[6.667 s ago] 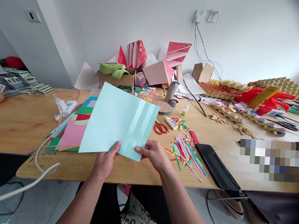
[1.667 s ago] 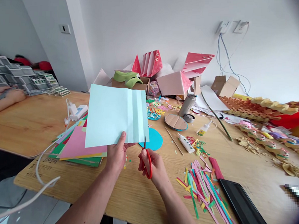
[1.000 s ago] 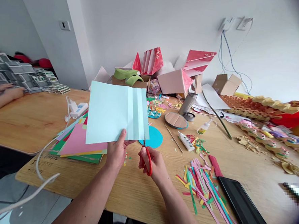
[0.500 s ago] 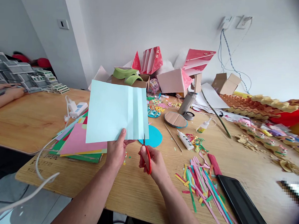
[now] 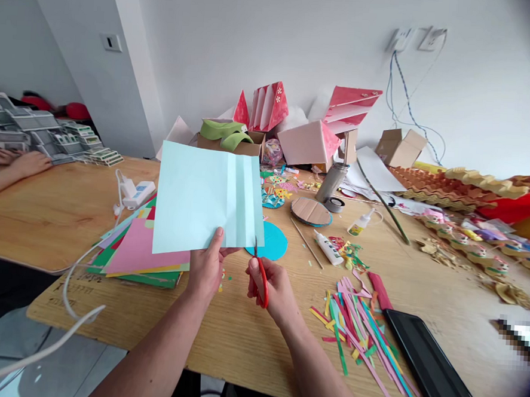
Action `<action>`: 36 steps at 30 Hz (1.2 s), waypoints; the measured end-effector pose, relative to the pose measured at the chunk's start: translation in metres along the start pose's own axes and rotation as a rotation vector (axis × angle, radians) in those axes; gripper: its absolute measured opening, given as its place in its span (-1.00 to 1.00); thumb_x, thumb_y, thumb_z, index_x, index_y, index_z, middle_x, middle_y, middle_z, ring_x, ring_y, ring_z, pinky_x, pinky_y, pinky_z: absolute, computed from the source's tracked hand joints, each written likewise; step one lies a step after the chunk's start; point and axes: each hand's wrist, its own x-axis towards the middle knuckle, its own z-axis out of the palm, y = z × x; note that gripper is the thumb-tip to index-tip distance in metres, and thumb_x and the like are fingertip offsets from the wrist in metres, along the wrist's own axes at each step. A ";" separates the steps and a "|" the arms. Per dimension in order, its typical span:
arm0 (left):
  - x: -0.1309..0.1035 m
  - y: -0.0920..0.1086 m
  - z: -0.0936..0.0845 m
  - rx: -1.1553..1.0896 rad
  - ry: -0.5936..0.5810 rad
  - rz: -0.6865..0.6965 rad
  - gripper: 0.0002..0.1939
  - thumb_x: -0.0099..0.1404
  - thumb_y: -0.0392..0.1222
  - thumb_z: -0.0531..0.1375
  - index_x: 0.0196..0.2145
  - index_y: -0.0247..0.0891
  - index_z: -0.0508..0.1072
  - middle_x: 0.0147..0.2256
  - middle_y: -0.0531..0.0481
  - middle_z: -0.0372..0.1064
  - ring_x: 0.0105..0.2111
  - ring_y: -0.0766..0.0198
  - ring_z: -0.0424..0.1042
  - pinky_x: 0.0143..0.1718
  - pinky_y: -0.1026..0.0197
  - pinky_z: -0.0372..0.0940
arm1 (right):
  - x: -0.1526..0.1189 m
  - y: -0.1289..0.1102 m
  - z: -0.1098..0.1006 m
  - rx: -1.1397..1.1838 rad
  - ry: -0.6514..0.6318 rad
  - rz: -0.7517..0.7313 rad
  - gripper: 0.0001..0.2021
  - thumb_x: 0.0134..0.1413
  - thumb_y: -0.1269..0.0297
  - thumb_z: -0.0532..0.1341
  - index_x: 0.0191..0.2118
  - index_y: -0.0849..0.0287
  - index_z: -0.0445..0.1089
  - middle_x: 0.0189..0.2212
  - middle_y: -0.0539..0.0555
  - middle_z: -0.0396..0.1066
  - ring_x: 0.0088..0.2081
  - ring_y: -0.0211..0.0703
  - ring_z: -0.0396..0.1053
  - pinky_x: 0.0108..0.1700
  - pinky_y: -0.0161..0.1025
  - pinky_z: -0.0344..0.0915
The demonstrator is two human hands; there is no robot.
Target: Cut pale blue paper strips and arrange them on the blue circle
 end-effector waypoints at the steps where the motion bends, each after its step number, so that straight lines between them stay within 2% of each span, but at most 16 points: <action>1: 0.000 0.000 0.000 0.001 0.000 -0.001 -0.42 0.09 -0.13 0.38 0.08 -0.14 0.40 -0.04 -0.11 0.48 -0.23 0.20 0.53 -0.40 0.27 0.46 | 0.000 0.000 0.000 0.002 0.001 0.001 -0.46 0.06 -0.29 0.13 -0.43 0.18 0.29 -0.71 -0.07 0.27 -0.68 -0.34 0.22 -0.65 -0.41 0.10; 9: 0.000 0.000 -0.002 0.025 -0.016 0.001 -0.43 0.12 -0.11 0.36 0.09 -0.13 0.39 -0.01 -0.11 0.47 -0.19 0.16 0.53 -0.32 0.21 0.47 | -0.001 0.000 0.000 0.006 0.000 -0.006 -0.47 0.04 -0.30 0.14 -0.44 0.18 0.29 -0.71 -0.07 0.27 -0.68 -0.33 0.24 -0.64 -0.40 0.11; 16: 0.000 0.000 -0.002 0.010 -0.014 -0.001 -0.45 0.13 -0.14 0.35 0.09 -0.09 0.39 0.01 -0.08 0.46 -0.18 0.19 0.52 -0.36 0.24 0.46 | -0.002 -0.001 0.000 -0.006 -0.004 -0.013 -0.46 0.06 -0.29 0.12 -0.43 0.18 0.29 -0.72 -0.07 0.27 -0.69 -0.34 0.21 -0.64 -0.40 0.11; 23: 0.001 -0.001 -0.002 0.007 -0.018 0.008 -0.49 0.13 -0.13 0.36 0.05 -0.10 0.43 0.00 -0.08 0.47 -0.15 0.17 0.52 -0.27 0.21 0.46 | -0.001 0.001 0.000 -0.025 -0.025 -0.012 -0.46 0.07 -0.30 0.11 -0.40 0.19 0.31 -0.66 -0.04 0.31 -0.60 -0.28 0.32 -0.62 -0.40 0.16; 36: 0.001 -0.001 -0.002 0.012 -0.023 0.007 -0.46 0.14 -0.13 0.35 0.09 -0.13 0.40 0.00 -0.12 0.46 -0.17 0.18 0.52 -0.30 0.22 0.47 | -0.001 -0.002 0.001 0.009 -0.006 0.001 -0.45 0.03 -0.31 0.13 -0.43 0.17 0.29 -0.71 -0.08 0.27 -0.67 -0.31 0.24 -0.63 -0.38 0.13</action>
